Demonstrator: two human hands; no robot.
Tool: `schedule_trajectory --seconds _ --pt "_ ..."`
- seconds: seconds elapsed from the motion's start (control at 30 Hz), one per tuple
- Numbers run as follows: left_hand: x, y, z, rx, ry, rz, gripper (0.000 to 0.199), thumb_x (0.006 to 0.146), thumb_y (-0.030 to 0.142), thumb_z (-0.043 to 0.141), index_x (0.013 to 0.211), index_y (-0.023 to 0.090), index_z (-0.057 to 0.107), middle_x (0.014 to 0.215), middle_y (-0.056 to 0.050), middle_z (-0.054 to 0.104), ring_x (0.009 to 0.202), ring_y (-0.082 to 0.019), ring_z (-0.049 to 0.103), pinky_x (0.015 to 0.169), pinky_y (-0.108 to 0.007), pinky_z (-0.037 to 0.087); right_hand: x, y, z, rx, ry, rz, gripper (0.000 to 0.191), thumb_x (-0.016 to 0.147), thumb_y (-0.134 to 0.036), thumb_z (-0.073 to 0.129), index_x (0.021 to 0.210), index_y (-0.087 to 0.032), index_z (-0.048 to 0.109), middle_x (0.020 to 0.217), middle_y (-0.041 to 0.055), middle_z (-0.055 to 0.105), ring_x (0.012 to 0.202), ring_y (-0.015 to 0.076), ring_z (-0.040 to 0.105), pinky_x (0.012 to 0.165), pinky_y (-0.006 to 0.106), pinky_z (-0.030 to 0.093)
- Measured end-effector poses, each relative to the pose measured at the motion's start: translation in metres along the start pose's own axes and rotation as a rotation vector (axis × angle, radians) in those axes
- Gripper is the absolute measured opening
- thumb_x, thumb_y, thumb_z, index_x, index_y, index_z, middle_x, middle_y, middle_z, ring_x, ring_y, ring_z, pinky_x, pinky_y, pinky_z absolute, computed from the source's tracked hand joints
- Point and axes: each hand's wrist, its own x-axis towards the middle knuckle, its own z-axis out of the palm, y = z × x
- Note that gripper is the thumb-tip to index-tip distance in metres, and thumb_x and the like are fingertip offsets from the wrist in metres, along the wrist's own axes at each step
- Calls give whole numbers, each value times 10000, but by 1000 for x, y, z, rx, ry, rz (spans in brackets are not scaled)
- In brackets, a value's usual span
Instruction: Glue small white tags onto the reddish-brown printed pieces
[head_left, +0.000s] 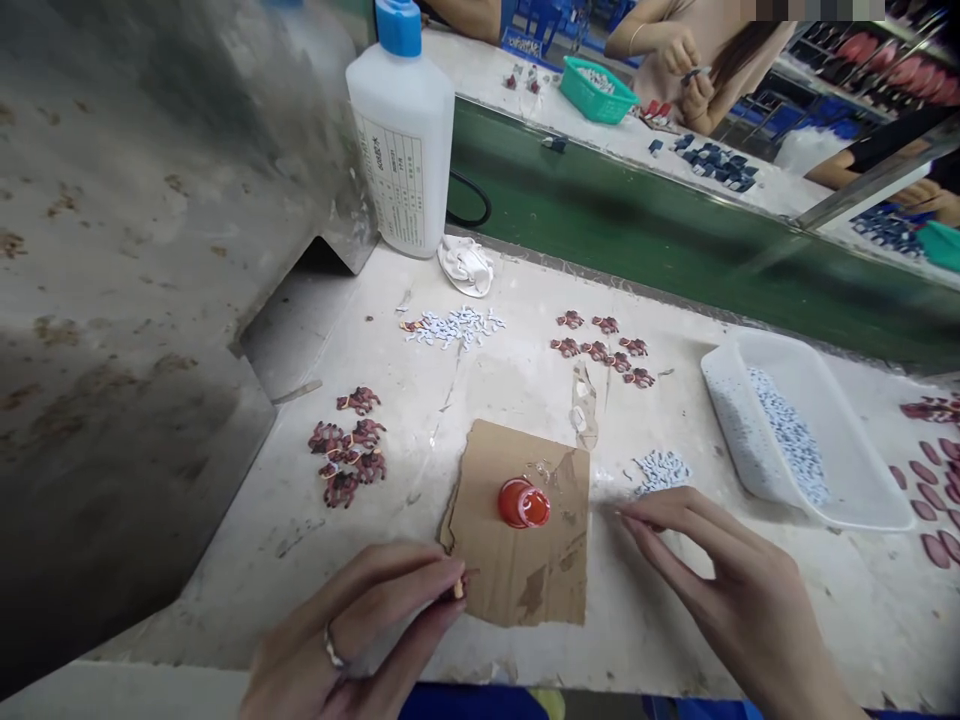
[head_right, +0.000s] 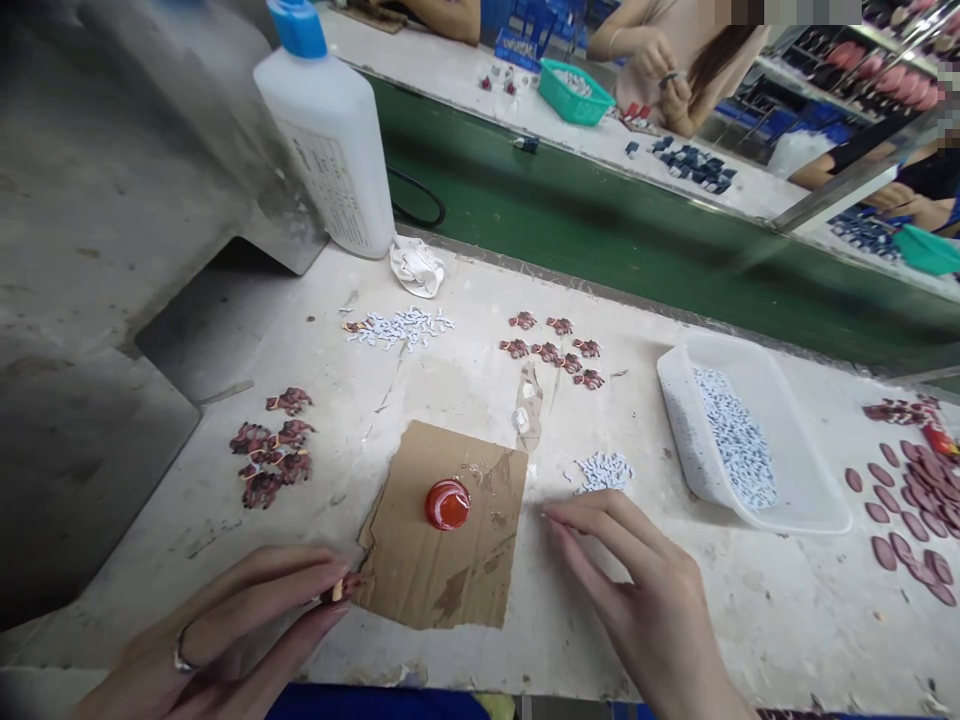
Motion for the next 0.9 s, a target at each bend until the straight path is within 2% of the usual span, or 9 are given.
schedule_trajectory --seconds 0.1,0.2,0.3,0.5,0.73,0.9 --pt "-1 0 2 32 22 3 287 936 152 690 1117 375 693 1094 129 715 945 -14 718 975 -35 530 14 -21 6 181 -17 -59 194 952 -169 647 1043 -334 695 925 8 738 821 229 737 641 343 617" --pt "-2 -2 1 51 19 15 288 940 169 694 1157 358 681 1158 131 726 1002 -17 717 1035 -30 502 23 -35 13 243 -41 -118 236 958 -115 636 1086 -304 695 943 11 736 835 186 725 653 298 604" --pt "-2 -4 -1 45 -37 26 323 939 161 699 1214 326 662 1161 110 739 1019 -26 724 1037 -41 511 29 -40 19 247 -37 -161 236 956 -96 643 1096 -277 700 969 10 744 853 158 720 681 268 609" --pt "0 -2 -2 33 -45 68 324 926 67 675 1179 269 665 1127 75 732 1018 -37 711 1004 -68 535 35 -40 20 187 -28 -199 189 962 -91 631 1037 -250 699 941 2 744 825 136 705 665 252 597" --pt "5 2 4 -1 -21 74 300 923 79 689 1155 269 685 1137 84 742 1010 -26 716 1016 -44 532 30 -43 18 253 -8 -158 228 943 -89 642 1062 -269 716 945 13 750 844 160 722 662 276 614" --pt "7 9 10 -64 -71 107 306 913 91 716 1172 247 667 1060 51 749 953 -49 732 917 -66 591 22 -60 15 484 -12 -74 265 882 -88 679 1015 -308 743 916 3 776 846 192 764 667 283 664"
